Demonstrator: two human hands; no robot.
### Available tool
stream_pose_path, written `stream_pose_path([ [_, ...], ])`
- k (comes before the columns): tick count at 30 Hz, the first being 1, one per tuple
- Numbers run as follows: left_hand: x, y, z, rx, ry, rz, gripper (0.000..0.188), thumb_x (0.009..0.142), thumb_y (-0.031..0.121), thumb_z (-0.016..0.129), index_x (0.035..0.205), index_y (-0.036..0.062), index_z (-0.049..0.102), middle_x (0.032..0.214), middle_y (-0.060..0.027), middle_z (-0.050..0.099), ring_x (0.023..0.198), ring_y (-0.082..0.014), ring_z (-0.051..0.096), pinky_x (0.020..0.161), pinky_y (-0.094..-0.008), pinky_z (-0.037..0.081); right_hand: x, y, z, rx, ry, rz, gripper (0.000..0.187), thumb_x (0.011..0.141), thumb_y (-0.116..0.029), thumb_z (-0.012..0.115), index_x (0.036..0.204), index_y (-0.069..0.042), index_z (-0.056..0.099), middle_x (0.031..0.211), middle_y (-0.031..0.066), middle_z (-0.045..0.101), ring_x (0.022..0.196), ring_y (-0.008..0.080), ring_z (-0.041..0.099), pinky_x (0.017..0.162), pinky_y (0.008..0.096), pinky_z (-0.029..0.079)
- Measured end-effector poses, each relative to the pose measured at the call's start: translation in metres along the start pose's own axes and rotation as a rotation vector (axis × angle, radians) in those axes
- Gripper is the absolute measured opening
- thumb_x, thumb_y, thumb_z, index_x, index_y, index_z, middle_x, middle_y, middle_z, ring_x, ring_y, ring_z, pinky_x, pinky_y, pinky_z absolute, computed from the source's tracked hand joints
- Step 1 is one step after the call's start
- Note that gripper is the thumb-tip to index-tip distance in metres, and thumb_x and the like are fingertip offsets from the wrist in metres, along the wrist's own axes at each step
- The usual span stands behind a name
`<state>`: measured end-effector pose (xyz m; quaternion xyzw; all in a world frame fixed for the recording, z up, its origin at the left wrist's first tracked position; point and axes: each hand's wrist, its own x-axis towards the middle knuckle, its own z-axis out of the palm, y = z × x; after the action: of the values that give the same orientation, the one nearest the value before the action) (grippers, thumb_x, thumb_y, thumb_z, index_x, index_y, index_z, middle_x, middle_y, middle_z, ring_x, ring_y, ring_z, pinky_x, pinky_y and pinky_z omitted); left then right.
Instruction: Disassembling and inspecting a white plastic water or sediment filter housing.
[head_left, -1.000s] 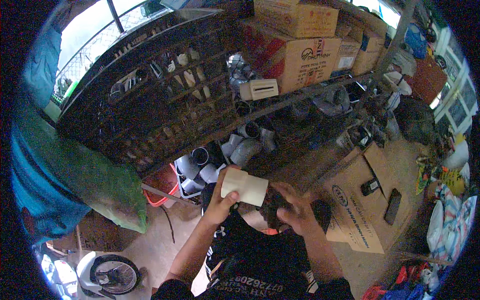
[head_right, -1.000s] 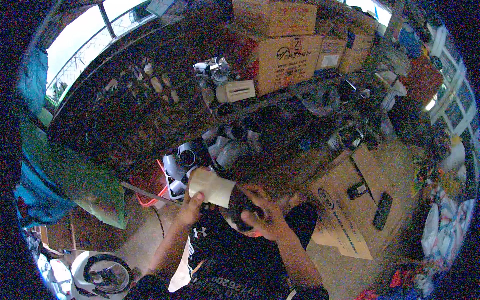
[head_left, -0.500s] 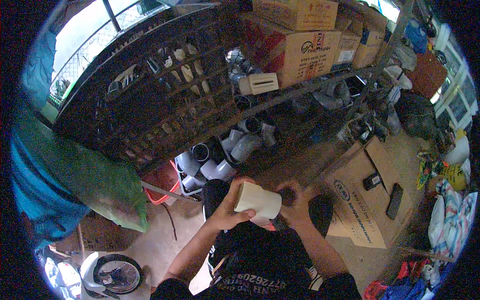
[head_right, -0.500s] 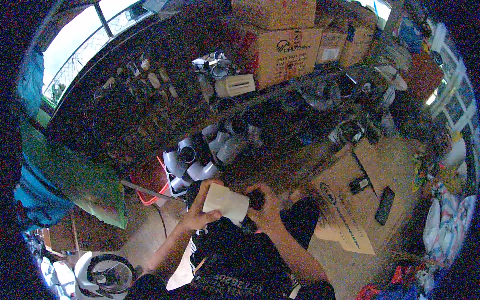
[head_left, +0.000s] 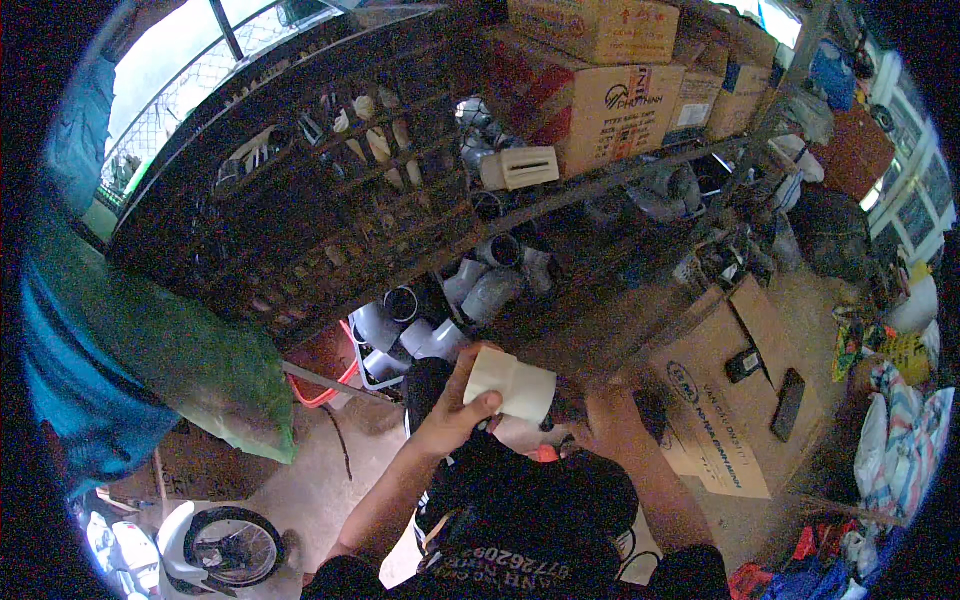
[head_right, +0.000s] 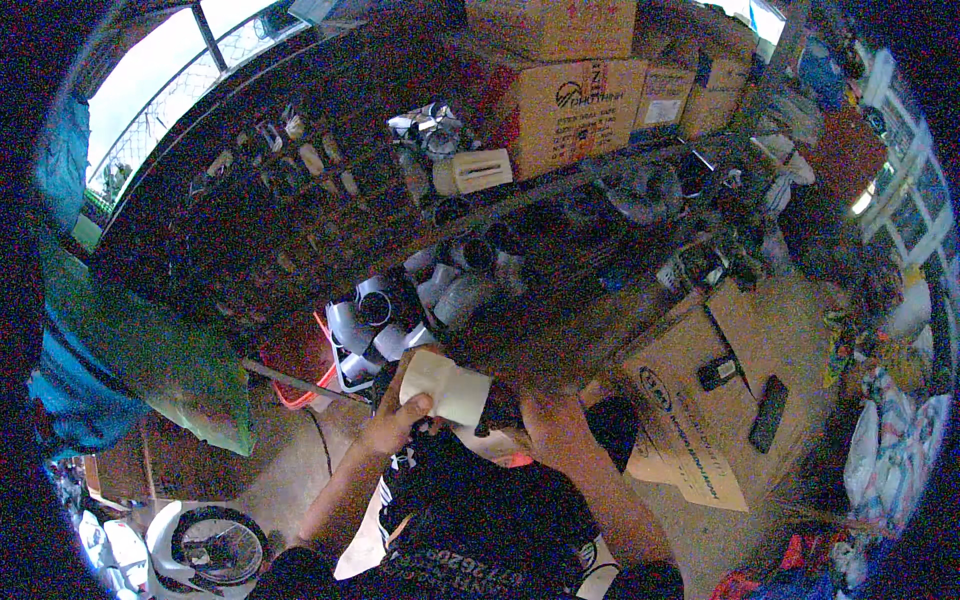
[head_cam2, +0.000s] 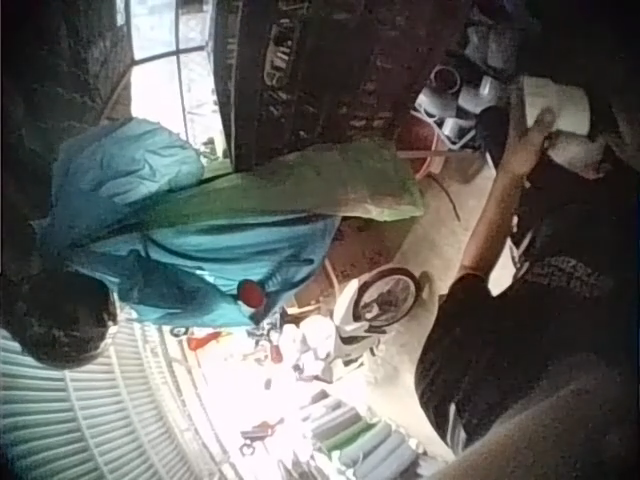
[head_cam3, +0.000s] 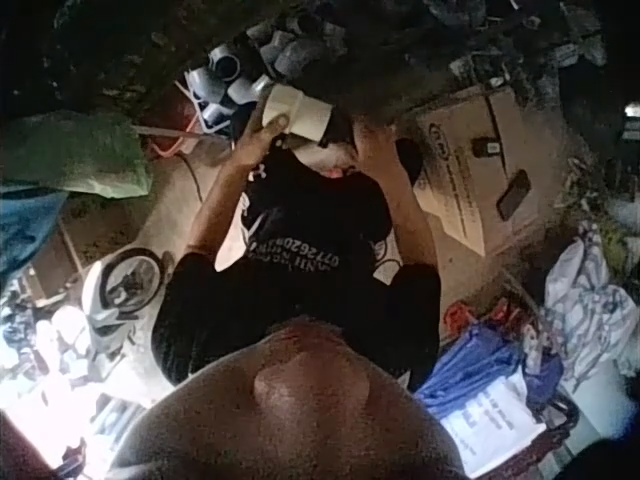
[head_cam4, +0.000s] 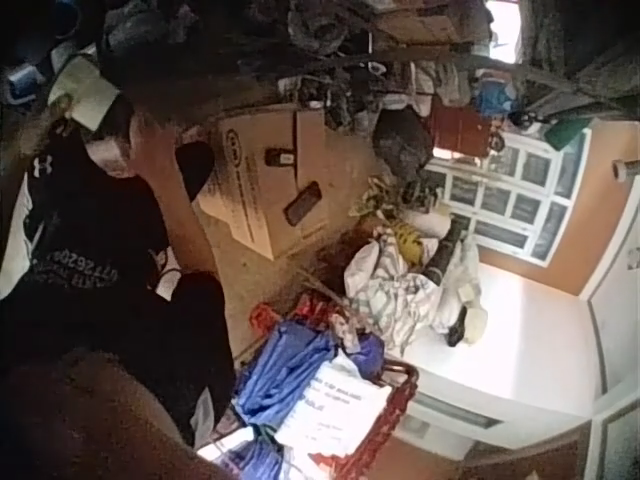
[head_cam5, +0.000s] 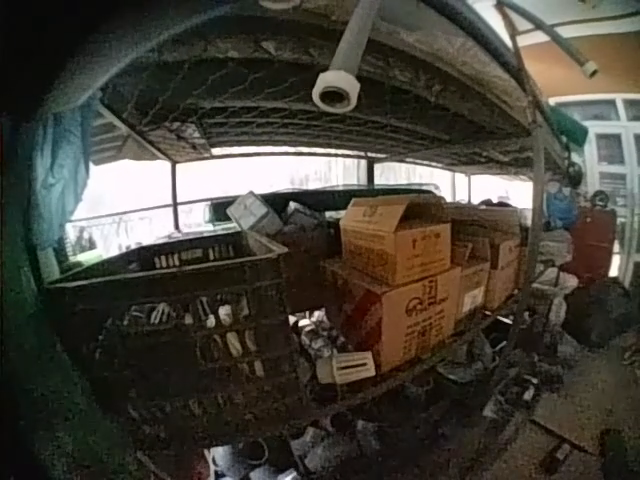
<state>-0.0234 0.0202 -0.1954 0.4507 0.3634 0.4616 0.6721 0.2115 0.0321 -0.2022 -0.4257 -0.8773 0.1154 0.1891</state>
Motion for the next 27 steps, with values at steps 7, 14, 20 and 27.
stream_pose_path([
  [7,0.005,0.005,0.007,0.648,-0.087,0.422,0.074,0.067,0.023,0.073,0.124,0.0062,0.028,0.117,-0.0121,0.042,0.107,-0.0235,0.045,0.091,-0.0348,0.037,-0.015,0.017,0.088,0.845,0.205,0.455,0.049,0.082,-0.031,0.052,0.118,0.000,0.039,0.099,0.0187,0.054,0.083,0.0328,0.054,0.077,0.0449,0.043],
  [14,0.011,0.020,-0.009,0.511,-0.128,0.267,0.090,0.064,0.031,0.075,0.132,0.0058,0.021,0.120,-0.0124,0.038,0.112,-0.0226,0.040,0.094,-0.0342,0.033,0.007,-0.037,0.005,1.410,0.066,0.756,0.036,0.082,-0.032,0.052,0.107,-0.006,0.050,0.069,0.0094,0.053,0.044,0.0160,0.048,0.043,0.0276,0.042],
  [20,0.006,0.014,-0.014,0.155,-0.189,0.111,0.094,0.059,0.037,0.076,0.131,0.0060,0.024,0.117,-0.0095,0.039,0.110,-0.0207,0.038,0.092,-0.0333,0.032,0.000,-0.009,0.006,0.154,0.202,-0.088,0.063,0.072,-0.048,0.057,0.117,-0.006,0.044,0.111,0.0188,0.049,0.097,0.0356,0.048,0.088,0.0540,0.026],
  [27,0.008,0.013,-0.003,0.484,-0.081,0.367,0.084,0.055,0.035,0.079,0.120,0.0036,0.034,0.111,-0.0096,0.044,0.106,-0.0200,0.043,0.089,-0.0330,0.036,-0.006,-0.039,0.023,1.659,0.092,0.925,0.052,0.082,-0.051,0.045,0.113,-0.009,0.046,0.095,0.0080,0.057,0.081,0.0219,0.057,0.059,0.0384,0.049],
])
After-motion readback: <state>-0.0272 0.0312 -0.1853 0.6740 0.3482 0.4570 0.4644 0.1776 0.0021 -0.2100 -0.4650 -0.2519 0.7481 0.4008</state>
